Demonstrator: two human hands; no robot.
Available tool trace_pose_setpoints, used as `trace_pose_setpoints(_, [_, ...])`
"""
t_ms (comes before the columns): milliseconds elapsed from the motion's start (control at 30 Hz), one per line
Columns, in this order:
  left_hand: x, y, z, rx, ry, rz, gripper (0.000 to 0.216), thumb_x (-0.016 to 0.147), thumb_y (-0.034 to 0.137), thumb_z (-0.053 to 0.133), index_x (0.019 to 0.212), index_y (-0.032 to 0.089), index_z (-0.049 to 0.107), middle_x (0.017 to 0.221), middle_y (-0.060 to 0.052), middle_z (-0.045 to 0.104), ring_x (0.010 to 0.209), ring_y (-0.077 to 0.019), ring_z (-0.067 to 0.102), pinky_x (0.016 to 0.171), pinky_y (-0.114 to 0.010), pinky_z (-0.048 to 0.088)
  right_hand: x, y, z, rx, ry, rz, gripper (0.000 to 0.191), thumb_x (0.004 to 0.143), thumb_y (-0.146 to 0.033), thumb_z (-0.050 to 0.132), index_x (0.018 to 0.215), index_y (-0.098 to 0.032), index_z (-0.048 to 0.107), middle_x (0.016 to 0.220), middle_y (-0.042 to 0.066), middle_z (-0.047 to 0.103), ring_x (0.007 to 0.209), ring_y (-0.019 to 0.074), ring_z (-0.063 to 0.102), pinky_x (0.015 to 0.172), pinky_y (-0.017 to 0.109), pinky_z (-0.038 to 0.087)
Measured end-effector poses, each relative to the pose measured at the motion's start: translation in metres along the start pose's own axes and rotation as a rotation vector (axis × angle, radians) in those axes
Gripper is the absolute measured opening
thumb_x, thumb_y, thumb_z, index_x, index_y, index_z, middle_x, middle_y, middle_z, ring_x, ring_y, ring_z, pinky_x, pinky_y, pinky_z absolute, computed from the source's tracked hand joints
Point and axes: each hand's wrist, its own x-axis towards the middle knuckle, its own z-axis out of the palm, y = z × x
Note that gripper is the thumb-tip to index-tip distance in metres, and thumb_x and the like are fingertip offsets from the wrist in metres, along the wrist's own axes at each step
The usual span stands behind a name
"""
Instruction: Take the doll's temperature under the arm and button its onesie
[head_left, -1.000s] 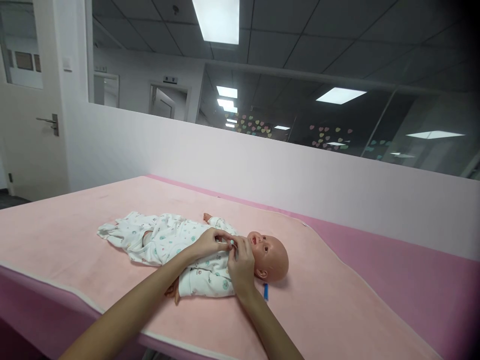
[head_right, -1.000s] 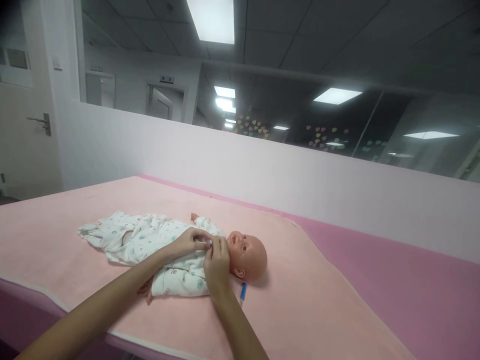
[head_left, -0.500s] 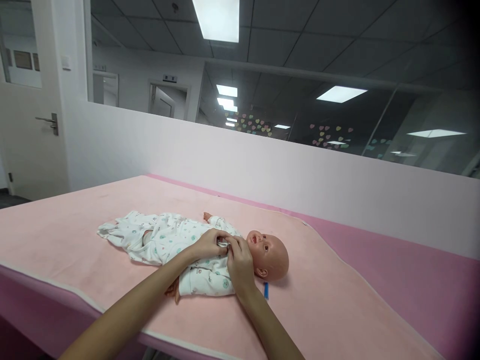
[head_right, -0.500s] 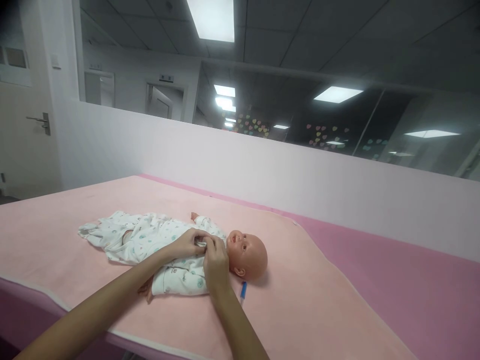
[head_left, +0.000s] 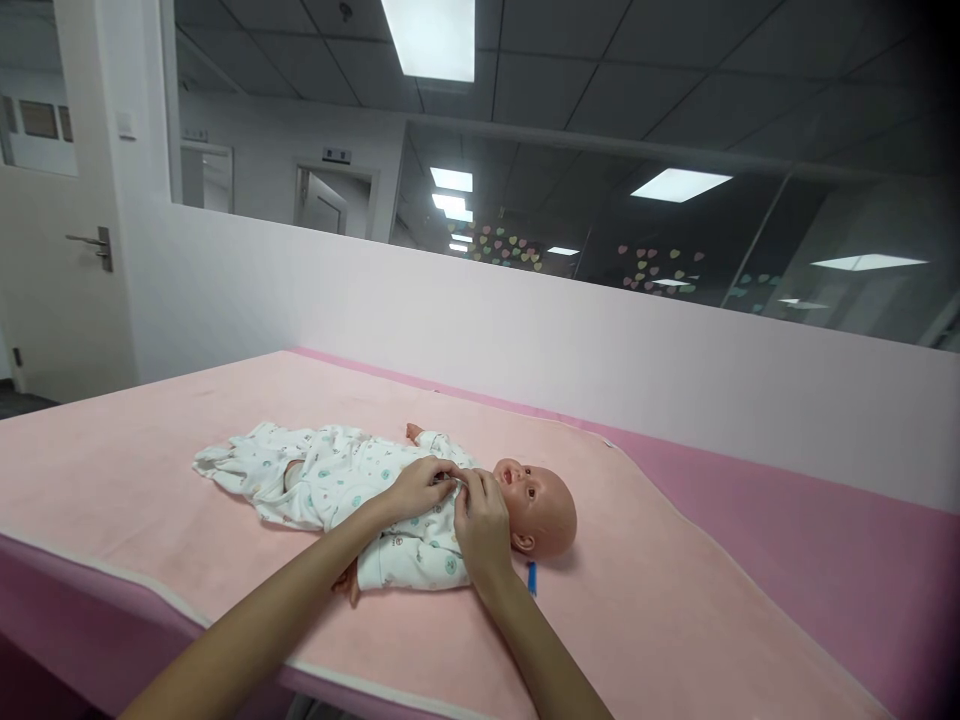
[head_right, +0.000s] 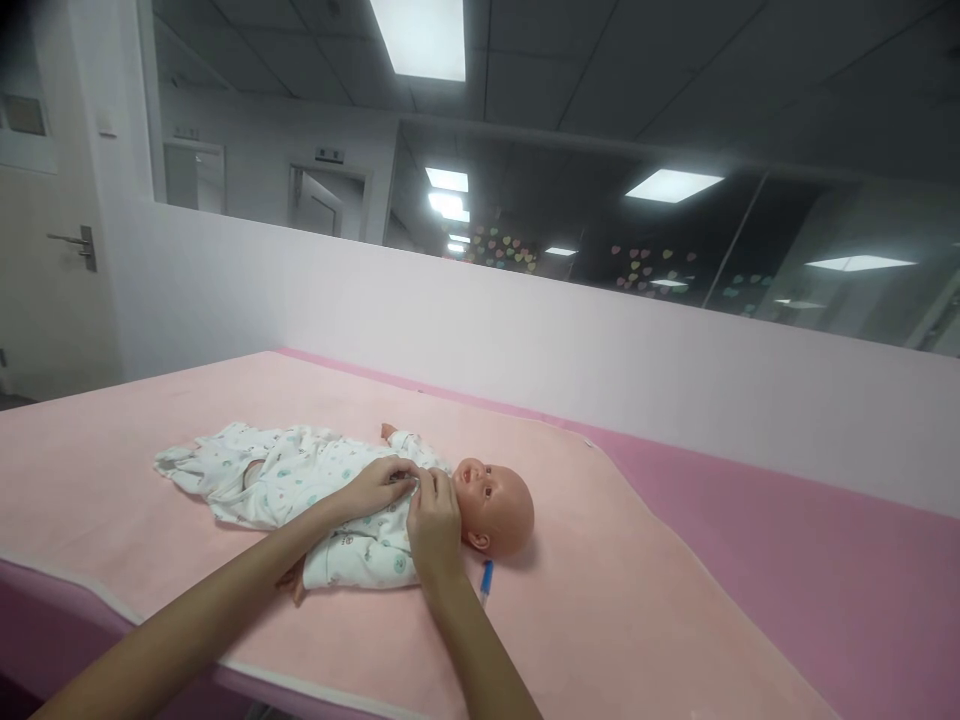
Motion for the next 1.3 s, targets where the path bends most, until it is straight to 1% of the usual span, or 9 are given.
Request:
trace_pose_setpoints(67, [-0.0001,-0.0005,0.0005,0.004,0.004,0.000,0.027,0.075,0.019,0.043,0.089,0.017,0.065,0.082,-0.003,0.066,0.073,-0.0157,0.055,0.069,-0.025,0.042,0.0000,0.0004,0.0004,0.014,-0.002,0.013,0.027,0.081,-0.006,0.035,0.095,-0.017,0.055,0.086,0.006,0.055,0.082,0.0172,0.050,0.074,0.031,0.045])
trace_pose_setpoints(200, [-0.0006,0.0015,-0.0009,-0.079,-0.006,0.010,0.030,0.075,0.017,0.044,0.097,0.017,0.064,0.088,-0.003,0.066,0.077,-0.0163,0.056,0.072,-0.026,0.043,0.0012,-0.0019,-0.0014,0.028,-0.003,0.024,0.028,0.079,-0.006,0.036,0.097,-0.017,0.054,0.087,0.006,0.054,0.083,0.0173,0.049,0.074,0.030,0.045])
trace_pose_setpoints(367, [-0.0004,0.0039,-0.0024,-0.176,-0.022,0.055,0.029,0.076,0.015,0.044,0.096,0.016,0.065,0.091,-0.004,0.066,0.084,-0.0171,0.057,0.078,-0.027,0.043,0.0017,-0.0020,-0.0021,-0.008,-0.009,0.019,0.026,0.079,-0.006,0.037,0.096,-0.016,0.055,0.085,0.006,0.054,0.082,0.0174,0.050,0.074,0.031,0.045])
trace_pose_setpoints(533, [-0.0003,-0.0004,0.0003,-0.163,0.030,0.058,0.030,0.076,0.016,0.045,0.101,0.016,0.061,0.091,-0.004,0.065,0.082,-0.0167,0.057,0.076,-0.027,0.043,0.0009,0.0004,-0.0007,-0.036,-0.030,0.010,0.029,0.080,-0.006,0.036,0.101,-0.016,0.053,0.087,0.007,0.056,0.082,0.0177,0.051,0.074,0.031,0.045])
trace_pose_setpoints(633, [-0.0006,-0.0023,0.0012,-0.159,0.035,0.062,0.030,0.077,0.017,0.045,0.104,0.017,0.059,0.091,-0.004,0.064,0.083,-0.0165,0.056,0.076,-0.027,0.044,0.0006,0.0006,-0.0006,-0.030,-0.043,0.014,0.028,0.081,-0.007,0.036,0.101,-0.016,0.053,0.087,0.007,0.056,0.082,0.0177,0.051,0.073,0.031,0.045])
trace_pose_setpoints(767, [-0.0009,-0.0021,0.0013,-0.158,0.028,0.051,0.029,0.078,0.018,0.044,0.104,0.018,0.059,0.090,-0.004,0.064,0.082,-0.0165,0.057,0.075,-0.027,0.044,0.0003,0.0007,-0.0008,0.012,-0.051,0.015,0.026,0.082,-0.009,0.036,0.100,-0.016,0.053,0.087,0.006,0.057,0.082,0.0168,0.052,0.072,0.029,0.045])
trace_pose_setpoints(967, [-0.0012,-0.0017,0.0031,-0.157,0.057,0.051,0.028,0.078,0.018,0.045,0.102,0.019,0.059,0.090,-0.003,0.064,0.081,-0.0162,0.057,0.073,-0.027,0.044,-0.0004,0.0027,0.0005,0.034,-0.068,0.016,0.026,0.081,-0.009,0.036,0.098,-0.016,0.053,0.087,0.006,0.057,0.080,0.0179,0.051,0.072,0.032,0.044])
trace_pose_setpoints(1167, [-0.0008,-0.0034,0.0032,-0.162,0.074,0.050,0.023,0.077,0.018,0.047,0.093,0.017,0.063,0.085,-0.003,0.066,0.077,-0.0156,0.058,0.071,-0.026,0.044,-0.0002,0.0037,-0.0001,0.047,-0.084,0.048,0.032,0.077,-0.004,0.034,0.100,-0.018,0.053,0.081,0.005,0.056,0.077,0.0175,0.051,0.070,0.031,0.044])
trace_pose_setpoints(1300, [0.0003,-0.0038,0.0022,-0.203,0.061,0.053,0.024,0.077,0.017,0.048,0.096,0.016,0.062,0.087,-0.004,0.066,0.081,-0.0161,0.059,0.073,-0.027,0.044,0.0003,0.0025,-0.0016,0.056,-0.083,0.043,0.029,0.079,-0.007,0.035,0.099,-0.017,0.053,0.083,0.005,0.057,0.078,0.0176,0.052,0.071,0.031,0.044])
